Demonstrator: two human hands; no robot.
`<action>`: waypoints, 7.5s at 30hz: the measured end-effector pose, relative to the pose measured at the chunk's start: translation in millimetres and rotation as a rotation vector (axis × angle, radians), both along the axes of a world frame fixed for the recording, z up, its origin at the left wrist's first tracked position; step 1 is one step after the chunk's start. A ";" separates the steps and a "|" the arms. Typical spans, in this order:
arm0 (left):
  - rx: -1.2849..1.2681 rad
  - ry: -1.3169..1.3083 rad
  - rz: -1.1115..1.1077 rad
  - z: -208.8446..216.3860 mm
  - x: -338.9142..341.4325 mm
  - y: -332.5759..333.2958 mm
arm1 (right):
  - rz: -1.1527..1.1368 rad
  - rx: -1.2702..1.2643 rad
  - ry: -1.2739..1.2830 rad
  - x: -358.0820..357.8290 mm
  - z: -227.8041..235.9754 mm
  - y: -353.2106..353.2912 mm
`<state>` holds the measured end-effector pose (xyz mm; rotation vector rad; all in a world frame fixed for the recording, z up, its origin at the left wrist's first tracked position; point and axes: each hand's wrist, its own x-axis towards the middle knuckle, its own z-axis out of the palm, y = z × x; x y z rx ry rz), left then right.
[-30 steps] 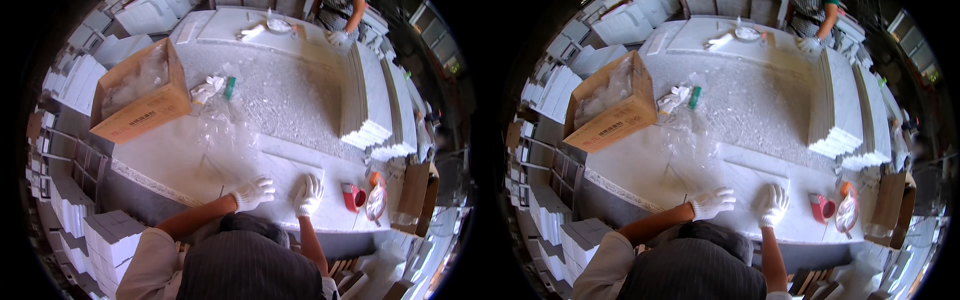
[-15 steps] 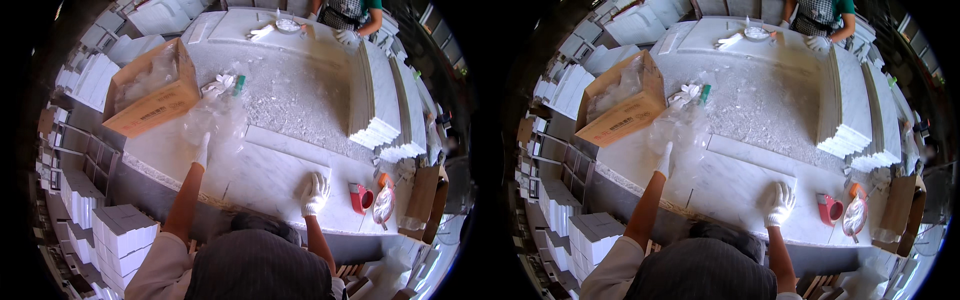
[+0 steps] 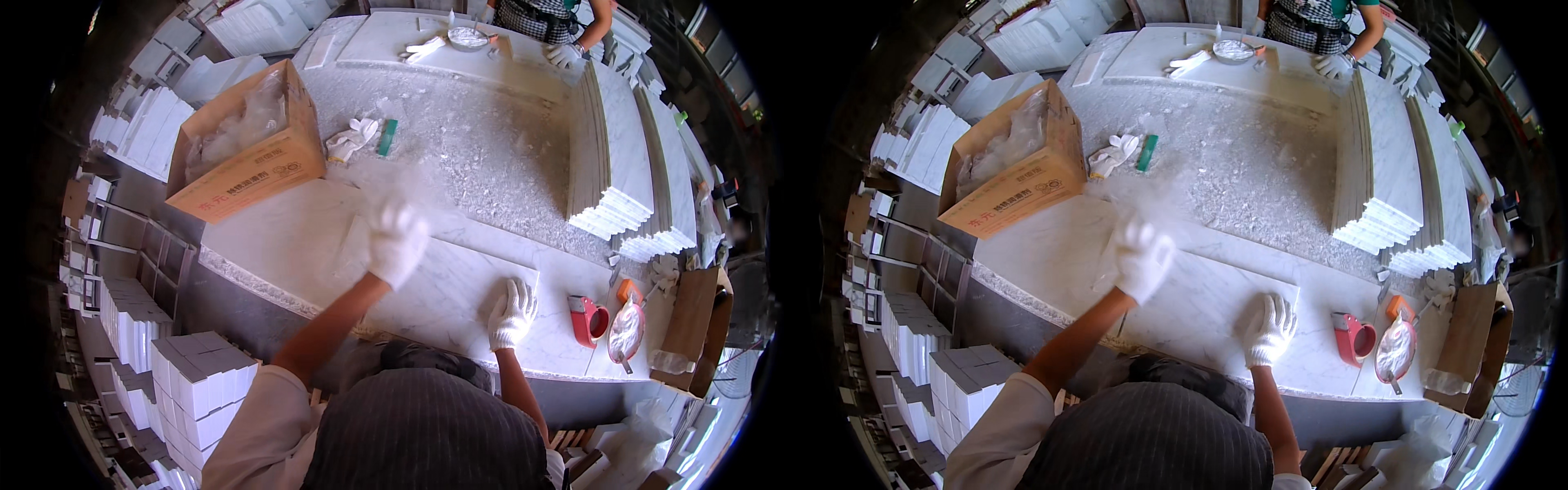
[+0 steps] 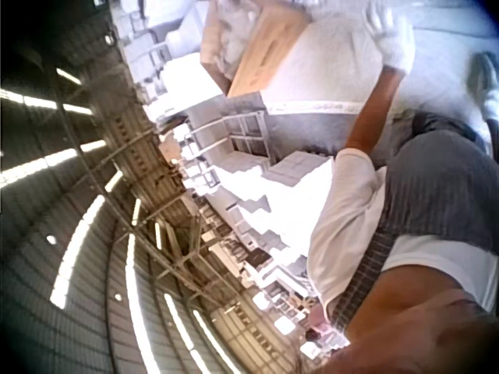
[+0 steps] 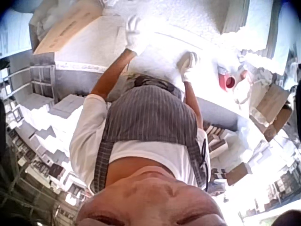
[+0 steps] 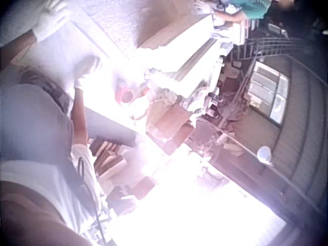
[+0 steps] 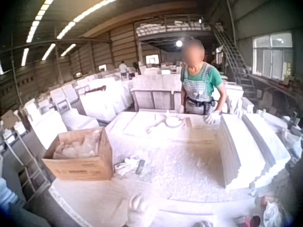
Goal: The person wraps rectangular white tiles in clear plastic film at a workbench. They smooth the film over each tile, then place the wrapped tile onto a growing stack. A coworker is visible in the background handling similar tiles.
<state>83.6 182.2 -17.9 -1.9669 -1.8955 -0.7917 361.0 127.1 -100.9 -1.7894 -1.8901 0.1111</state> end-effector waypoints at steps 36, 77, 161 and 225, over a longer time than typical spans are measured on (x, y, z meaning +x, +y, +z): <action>-0.748 -0.335 -0.867 -19.5 46.6 -83.5 | 0.044 -0.558 0.688 -21.0 -1.4 -8.8; -0.549 0.199 -0.450 -90.8 84.5 -53.1 | -0.664 -0.462 0.591 98.4 -10.1 -114.5; -1.655 -0.772 -0.740 -58.1 2.3 -167.6 | 0.445 -0.177 0.014 34.3 3.0 -38.3; -0.386 0.141 -0.598 -96.4 71.8 -47.3 | -0.256 -0.594 1.908 94.5 3.4 14.4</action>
